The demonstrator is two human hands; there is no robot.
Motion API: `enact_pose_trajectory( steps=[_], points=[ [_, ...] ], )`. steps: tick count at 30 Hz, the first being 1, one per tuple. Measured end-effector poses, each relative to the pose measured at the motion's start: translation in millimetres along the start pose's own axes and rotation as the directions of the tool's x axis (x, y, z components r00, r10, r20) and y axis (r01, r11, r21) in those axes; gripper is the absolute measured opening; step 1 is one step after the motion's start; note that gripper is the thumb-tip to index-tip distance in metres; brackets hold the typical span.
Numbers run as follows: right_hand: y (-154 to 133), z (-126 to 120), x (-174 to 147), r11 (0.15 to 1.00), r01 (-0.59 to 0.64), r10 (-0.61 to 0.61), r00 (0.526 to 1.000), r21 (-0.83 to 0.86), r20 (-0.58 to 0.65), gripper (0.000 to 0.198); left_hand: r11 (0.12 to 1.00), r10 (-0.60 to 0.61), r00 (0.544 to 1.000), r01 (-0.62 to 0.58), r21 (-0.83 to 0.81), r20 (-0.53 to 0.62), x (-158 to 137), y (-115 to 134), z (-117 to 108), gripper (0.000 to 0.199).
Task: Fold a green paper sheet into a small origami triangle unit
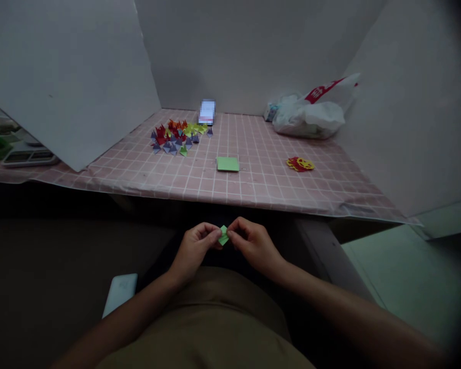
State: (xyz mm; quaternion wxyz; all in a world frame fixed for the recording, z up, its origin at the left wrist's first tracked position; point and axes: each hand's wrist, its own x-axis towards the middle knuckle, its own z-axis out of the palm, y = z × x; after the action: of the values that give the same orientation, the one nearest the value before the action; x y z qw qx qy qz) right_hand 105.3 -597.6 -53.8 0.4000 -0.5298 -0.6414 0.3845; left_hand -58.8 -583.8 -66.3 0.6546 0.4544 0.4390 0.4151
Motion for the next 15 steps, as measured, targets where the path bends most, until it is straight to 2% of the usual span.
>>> enact_pose_trajectory(
  steps=[3,6,11,15],
  points=[
    [-2.9,1.2,-1.3,0.999,0.029,-0.03,0.999,-0.039,-0.028,0.013,0.998,0.027,1.0,-0.027,0.054,-0.003,-0.3,1.1,0.7,0.019],
    [-4.5,0.3,-0.3,1.0,-0.016,0.016,1.0,0.023,-0.008,0.012,0.991,0.039,0.999,-0.038,0.129,-0.006,-0.5,2.7,-0.5,0.018],
    [-3.7,-5.6,5.3,0.936,-0.222,0.173,0.966,0.275,0.191,0.019,0.983,0.039,0.999,-0.043,0.176,0.029,-1.7,3.1,-4.4,0.019],
    [-2.4,-8.6,8.7,0.893,-0.311,0.224,0.934,0.326,0.278,0.021,0.982,0.032,0.998,-0.043,0.186,0.059,-2.4,0.9,-5.9,0.021]
  ],
)
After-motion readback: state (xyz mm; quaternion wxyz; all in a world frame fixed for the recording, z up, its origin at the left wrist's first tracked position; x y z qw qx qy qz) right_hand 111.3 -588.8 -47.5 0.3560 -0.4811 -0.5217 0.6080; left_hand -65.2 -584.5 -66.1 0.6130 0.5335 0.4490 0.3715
